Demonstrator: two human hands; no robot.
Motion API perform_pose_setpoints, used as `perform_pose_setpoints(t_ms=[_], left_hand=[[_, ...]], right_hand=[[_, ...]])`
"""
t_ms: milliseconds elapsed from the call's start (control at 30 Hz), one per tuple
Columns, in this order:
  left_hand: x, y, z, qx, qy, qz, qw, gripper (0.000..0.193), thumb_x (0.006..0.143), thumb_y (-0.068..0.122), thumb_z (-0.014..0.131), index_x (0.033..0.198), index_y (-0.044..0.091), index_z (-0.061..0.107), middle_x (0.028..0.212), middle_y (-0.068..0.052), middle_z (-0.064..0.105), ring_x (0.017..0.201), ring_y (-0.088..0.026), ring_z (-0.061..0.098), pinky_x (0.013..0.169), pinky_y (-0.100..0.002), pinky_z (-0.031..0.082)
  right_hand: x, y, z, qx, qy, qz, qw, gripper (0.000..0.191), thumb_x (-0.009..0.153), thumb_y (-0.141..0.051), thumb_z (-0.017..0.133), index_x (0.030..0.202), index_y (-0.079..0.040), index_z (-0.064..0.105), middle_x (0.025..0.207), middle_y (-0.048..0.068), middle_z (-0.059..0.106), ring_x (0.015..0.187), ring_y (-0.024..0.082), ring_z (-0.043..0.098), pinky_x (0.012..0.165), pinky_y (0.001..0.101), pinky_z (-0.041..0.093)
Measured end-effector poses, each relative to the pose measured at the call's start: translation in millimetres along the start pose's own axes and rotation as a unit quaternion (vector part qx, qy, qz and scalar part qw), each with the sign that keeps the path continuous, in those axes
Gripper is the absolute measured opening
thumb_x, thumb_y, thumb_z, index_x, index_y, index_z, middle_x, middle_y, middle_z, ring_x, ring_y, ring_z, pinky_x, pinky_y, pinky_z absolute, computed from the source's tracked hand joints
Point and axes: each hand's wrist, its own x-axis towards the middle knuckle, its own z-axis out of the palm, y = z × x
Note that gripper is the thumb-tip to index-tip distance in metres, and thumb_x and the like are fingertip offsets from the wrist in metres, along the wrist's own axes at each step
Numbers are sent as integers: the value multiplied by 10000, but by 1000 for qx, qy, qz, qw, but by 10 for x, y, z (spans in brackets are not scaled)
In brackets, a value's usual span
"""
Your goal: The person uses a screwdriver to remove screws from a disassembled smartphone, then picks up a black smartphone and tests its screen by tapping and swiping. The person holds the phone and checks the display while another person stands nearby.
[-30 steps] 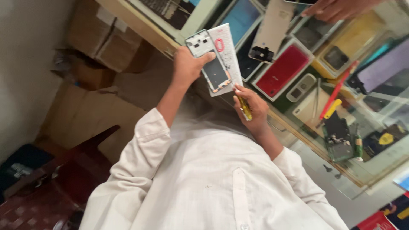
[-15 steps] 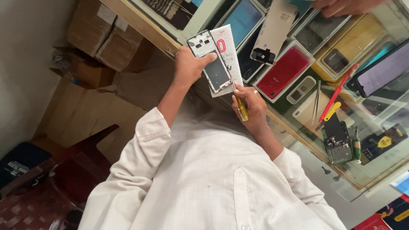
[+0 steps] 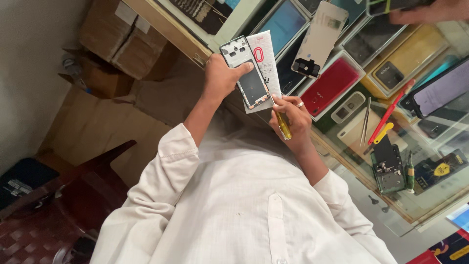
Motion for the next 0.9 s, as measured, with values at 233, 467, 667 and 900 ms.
perform_pose_setpoints(t_ms=[233,467,667,900], left_hand=[[-32,-28,-7,21,5,0,1000,225,745,176,881,879,14,801,744,-72,794,573,-123,750,503,-281,593],[-83,4,-2,16,-7,-17,1000,230,752,185,875,885,14,798,738,-71,789,563,-114,739,495,-290,587],[-90,37,-37,17,-2,-13,1000,220,749,184,867,890,29,802,727,-59,786,551,-110,735,484,-288,585],[-155,128,-93,50,12,1,999,228,727,177,881,881,25,807,716,-73,784,526,-130,728,471,-287,579]], right_hand=[[-6,-12,-31,30,-5,15,999,199,824,64,757,989,26,651,1177,162,748,1087,338,717,891,387,594],[13,-34,-65,32,-14,0,999,224,837,70,771,1033,56,660,1179,176,736,1104,370,703,915,410,584],[21,-44,-41,53,-28,-10,998,262,818,76,759,1065,47,674,1173,188,732,1086,372,694,889,408,585],[-46,-83,-3,20,-4,-31,999,235,835,60,774,1016,12,631,1199,166,726,1114,359,698,962,434,584]])
